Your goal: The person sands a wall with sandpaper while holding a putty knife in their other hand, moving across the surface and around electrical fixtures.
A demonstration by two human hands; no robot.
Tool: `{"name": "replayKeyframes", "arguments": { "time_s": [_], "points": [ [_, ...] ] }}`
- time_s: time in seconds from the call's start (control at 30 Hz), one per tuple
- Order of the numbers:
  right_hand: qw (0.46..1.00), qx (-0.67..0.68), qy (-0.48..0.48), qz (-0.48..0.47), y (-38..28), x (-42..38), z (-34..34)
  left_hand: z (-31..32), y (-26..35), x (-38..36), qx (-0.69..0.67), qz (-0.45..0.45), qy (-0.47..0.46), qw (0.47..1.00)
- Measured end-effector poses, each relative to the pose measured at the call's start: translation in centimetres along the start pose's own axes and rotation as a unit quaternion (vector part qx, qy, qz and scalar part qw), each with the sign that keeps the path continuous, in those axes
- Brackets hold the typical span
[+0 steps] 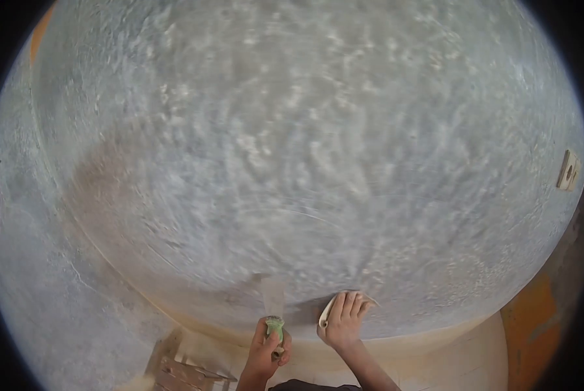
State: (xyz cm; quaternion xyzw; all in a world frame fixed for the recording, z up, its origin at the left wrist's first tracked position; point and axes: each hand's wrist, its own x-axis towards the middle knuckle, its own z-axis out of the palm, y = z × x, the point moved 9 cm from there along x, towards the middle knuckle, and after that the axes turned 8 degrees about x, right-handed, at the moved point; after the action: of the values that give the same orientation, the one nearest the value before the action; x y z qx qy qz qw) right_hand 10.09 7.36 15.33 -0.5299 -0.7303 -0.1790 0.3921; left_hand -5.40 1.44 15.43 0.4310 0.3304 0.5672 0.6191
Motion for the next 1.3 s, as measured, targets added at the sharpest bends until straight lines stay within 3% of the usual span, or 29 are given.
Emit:
{"name": "replayKeyframes", "arguments": {
  "time_s": [0.07,0.1,0.23,0.33,0.43,0.5,0.6,0.7,0.77,0.9,0.97,1.03,1.1,1.17,1.23,1.3],
  "points": [
    [0.995,0.057,0.085,0.022,-2.6,0.7,-0.9,-3.1,0.7,-0.5,-0.013,-0.033,-0.002,0.999],
    [0.994,0.024,0.104,-0.003,-3.6,2.8,-1.8,-4.7,1.1,-0.6,-0.013,-0.037,-0.007,0.999],
    [0.993,0.032,0.109,0.037,-8.6,13.1,-9.4,-9.4,2.1,-0.7,-0.031,-0.054,-0.035,0.997],
    [0.987,0.008,0.154,0.053,-10.6,13.6,-8.4,-11.5,2.6,-0.8,-0.050,-0.066,-0.044,0.996],
    [0.991,0.040,0.116,0.055,-12.0,8.1,-2.0,-13.1,2.1,-0.8,-0.070,-0.081,-0.040,0.993],
    [0.998,0.025,0.018,0.053,-12.3,2.1,4.6,-13.5,2.1,-0.8,-0.084,-0.083,-0.038,0.992],
    [0.999,0.036,-0.004,0.024,-13.3,1.6,4.9,-13.6,2.6,-0.9,-0.084,-0.063,-0.034,0.994],
    [0.999,0.019,0.028,0.002,-14.5,9.8,-2.1,-13.9,2.7,-1.1,-0.089,-0.075,-0.035,0.993],
    [0.993,0.062,0.105,-0.003,-16.0,14.9,-7.8,-13.7,2.7,-1.3,-0.119,-0.081,-0.047,0.989],
    [0.998,0.027,0.061,-0.001,-16.7,15.3,-6.1,-13.9,3.4,-1.3,-0.069,-0.060,-0.040,0.995],
    [0.999,0.034,0.030,-0.013,-17.0,11.0,-1.2,-14.5,3.5,-1.6,-0.020,-0.063,-0.013,0.998],
    [0.995,0.072,-0.066,0.021,-17.0,5.3,5.1,-15.6,3.8,-1.4,-0.024,-0.055,0.001,0.998],
    [0.995,0.082,-0.063,0.009,-17.8,1.8,6.9,-16.5,4.2,-1.3,-0.028,-0.052,0.002,0.998],
    [0.994,0.089,-0.067,0.001,-18.3,2.7,6.4,-16.8,4.7,-1.1,-0.125,-0.058,-0.035,0.990],
    [0.996,0.069,-0.052,0.018,-18.2,7.0,3.5,-17.6,4.9,-0.8,-0.120,-0.060,-0.051,0.990],
    [1.000,0.014,0.024,-0.006,-19.3,12.0,-0.7,-18.2,5.5,-0.2,-0.118,-0.058,-0.073,0.989]
  ]
}}
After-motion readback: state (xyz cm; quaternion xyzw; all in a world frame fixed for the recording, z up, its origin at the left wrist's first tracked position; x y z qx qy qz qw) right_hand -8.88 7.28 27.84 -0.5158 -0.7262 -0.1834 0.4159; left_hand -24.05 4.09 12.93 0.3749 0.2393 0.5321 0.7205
